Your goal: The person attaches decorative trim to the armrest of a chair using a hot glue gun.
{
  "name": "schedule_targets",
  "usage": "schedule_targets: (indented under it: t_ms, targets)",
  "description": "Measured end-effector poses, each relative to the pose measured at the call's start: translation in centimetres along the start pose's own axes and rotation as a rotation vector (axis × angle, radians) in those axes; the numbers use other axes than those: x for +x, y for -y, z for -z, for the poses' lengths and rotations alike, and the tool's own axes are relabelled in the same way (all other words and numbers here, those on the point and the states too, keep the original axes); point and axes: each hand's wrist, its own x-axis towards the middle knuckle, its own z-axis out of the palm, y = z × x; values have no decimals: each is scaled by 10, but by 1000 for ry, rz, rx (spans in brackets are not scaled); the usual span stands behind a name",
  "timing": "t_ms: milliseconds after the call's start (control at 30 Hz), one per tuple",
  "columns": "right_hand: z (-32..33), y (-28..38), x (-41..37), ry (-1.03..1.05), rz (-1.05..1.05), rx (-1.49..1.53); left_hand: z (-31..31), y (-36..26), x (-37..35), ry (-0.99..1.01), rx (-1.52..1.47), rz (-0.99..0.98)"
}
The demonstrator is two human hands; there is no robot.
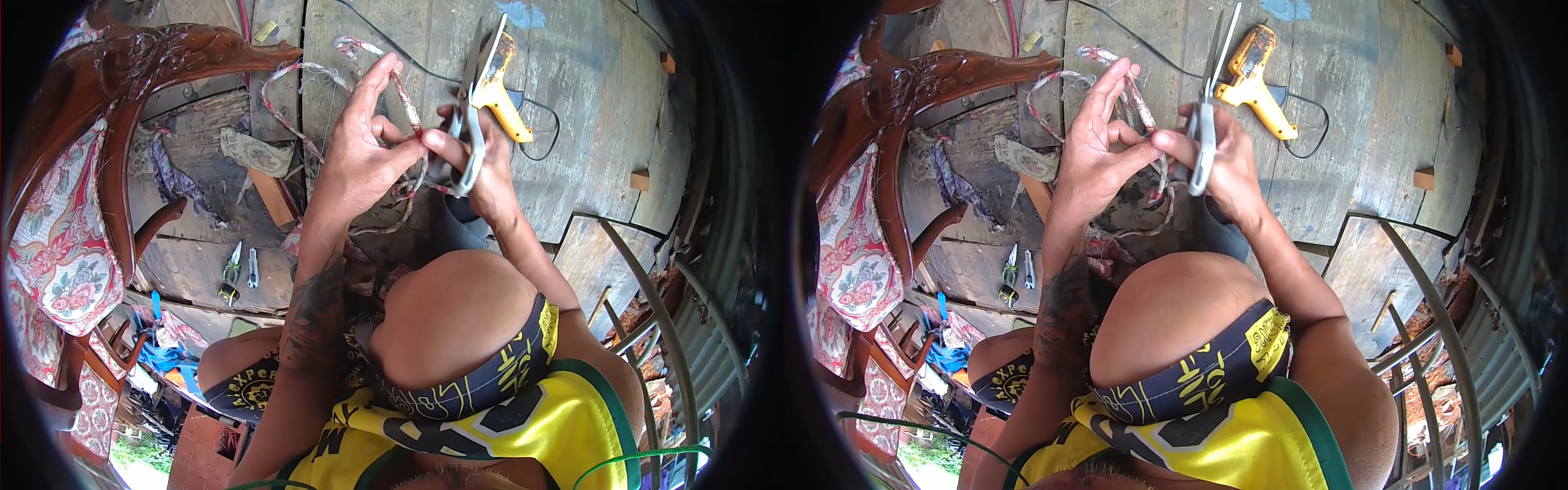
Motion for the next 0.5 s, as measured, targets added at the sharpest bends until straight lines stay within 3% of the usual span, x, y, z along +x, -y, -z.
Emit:
schedule_targets:
  t_ms: [233,500]
  targets:
    - [-2,-4,16,87,13,183,0,-10,-3,27,45,36]
    - [3,5,-1,208,-173,330,2,6,3,-230,-247,158]
